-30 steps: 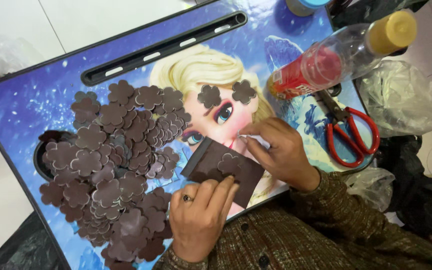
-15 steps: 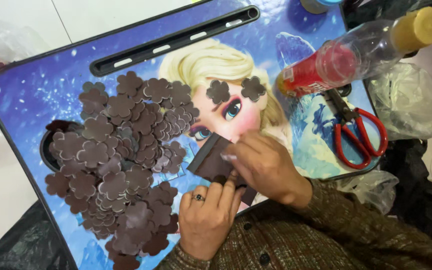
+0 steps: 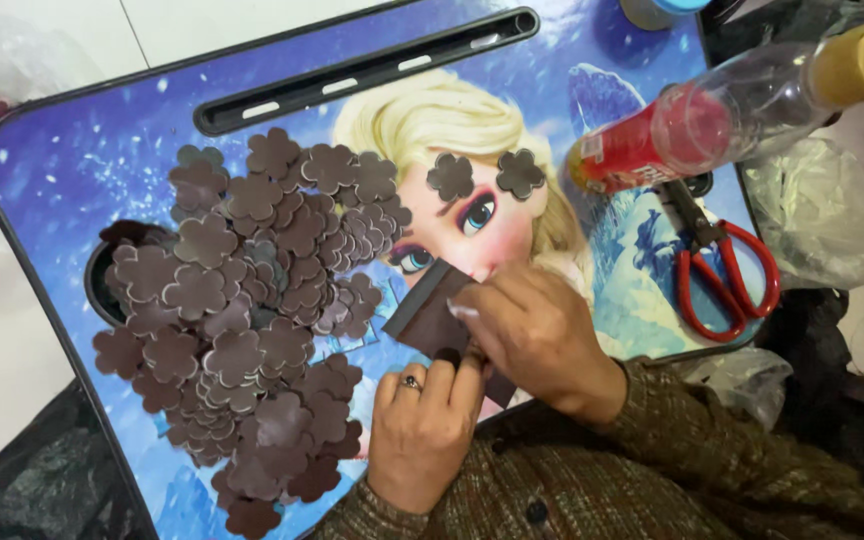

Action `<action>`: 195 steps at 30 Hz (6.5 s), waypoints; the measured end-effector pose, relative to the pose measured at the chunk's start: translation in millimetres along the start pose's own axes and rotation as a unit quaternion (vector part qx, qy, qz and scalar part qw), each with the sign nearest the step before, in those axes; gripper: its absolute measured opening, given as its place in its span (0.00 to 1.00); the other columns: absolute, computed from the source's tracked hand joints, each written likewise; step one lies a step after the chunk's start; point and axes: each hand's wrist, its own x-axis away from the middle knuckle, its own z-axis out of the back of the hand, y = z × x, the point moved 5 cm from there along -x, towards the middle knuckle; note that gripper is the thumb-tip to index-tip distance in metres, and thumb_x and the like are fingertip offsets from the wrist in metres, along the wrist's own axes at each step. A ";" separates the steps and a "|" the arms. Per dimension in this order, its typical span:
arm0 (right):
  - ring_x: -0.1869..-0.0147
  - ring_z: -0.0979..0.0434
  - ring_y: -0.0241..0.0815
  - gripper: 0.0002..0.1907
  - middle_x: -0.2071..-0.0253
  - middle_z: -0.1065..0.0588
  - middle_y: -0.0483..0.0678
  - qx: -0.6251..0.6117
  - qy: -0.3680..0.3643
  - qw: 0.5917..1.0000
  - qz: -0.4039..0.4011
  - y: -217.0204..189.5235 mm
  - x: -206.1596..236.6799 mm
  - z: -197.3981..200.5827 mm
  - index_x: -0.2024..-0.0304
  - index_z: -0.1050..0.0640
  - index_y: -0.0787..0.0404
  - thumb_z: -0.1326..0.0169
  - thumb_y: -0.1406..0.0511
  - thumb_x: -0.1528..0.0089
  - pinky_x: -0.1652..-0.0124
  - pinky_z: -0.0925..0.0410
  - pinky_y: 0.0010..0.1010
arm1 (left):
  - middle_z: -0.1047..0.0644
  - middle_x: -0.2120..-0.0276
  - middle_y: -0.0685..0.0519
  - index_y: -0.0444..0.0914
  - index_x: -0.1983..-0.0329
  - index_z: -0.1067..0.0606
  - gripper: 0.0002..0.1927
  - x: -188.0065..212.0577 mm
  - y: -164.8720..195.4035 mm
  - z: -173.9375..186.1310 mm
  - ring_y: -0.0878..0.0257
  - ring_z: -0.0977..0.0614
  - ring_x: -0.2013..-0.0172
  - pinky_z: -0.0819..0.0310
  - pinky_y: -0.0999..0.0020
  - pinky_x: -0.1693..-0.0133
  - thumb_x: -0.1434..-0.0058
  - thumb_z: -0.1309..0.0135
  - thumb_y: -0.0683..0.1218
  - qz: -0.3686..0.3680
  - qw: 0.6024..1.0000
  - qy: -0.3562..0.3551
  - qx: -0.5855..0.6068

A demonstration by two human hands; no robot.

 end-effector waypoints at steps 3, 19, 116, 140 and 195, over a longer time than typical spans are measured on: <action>0.64 0.24 0.51 0.11 0.70 0.28 0.47 -0.019 -0.013 0.999 0.027 -3.7 -0.7 -0.8 0.62 0.20 0.58 0.35 0.69 0.47 0.65 0.33 0.40 | 0.33 0.74 0.54 0.43 0.60 0.23 0.05 -1.2 -2.8 -4.0 0.60 0.28 0.70 0.34 0.62 0.66 0.37 0.44 0.46 0.003 1.000 -0.019 0.005; 0.59 0.22 0.51 0.08 0.63 0.22 0.50 0.015 0.079 0.994 -0.077 4.7 15.3 -5.9 0.60 0.21 0.62 0.38 0.71 0.41 0.59 0.30 0.39 | 0.25 0.40 0.59 0.44 0.45 0.21 0.15 5.2 7.9 -0.5 0.64 0.25 0.52 0.35 0.68 0.51 0.34 0.48 0.47 0.001 0.992 0.030 -0.118; 0.65 0.22 0.46 0.09 0.66 0.21 0.49 -0.084 0.084 0.989 -0.088 26.2 61.9 13.3 0.62 0.20 0.62 0.36 0.73 0.44 0.66 0.31 0.33 | 0.24 0.56 0.54 0.43 0.53 0.20 0.14 -53.4 -4.8 23.4 0.54 0.25 0.55 0.33 0.56 0.55 0.42 0.38 0.48 0.093 0.993 0.015 0.072; 0.62 0.23 0.50 0.14 0.65 0.26 0.49 -0.034 -0.011 0.999 0.018 -9.1 28.9 -3.4 0.57 0.20 0.60 0.35 0.70 0.45 0.61 0.31 0.40 | 0.24 0.52 0.54 0.52 0.47 0.18 0.21 -47.9 -30.8 23.7 0.55 0.25 0.53 0.33 0.57 0.54 0.45 0.42 0.43 0.033 0.999 -0.005 0.035; 0.57 0.26 0.33 0.07 0.59 0.22 0.49 -0.224 0.158 0.939 -0.208 47.6 66.0 75.4 0.57 0.20 0.68 0.41 0.75 0.38 0.58 0.34 0.21 | 0.23 0.52 0.47 0.36 0.50 0.21 0.20 -129.3 -99.8 51.0 0.47 0.24 0.52 0.32 0.52 0.54 0.45 0.37 0.47 0.027 0.998 0.057 -0.023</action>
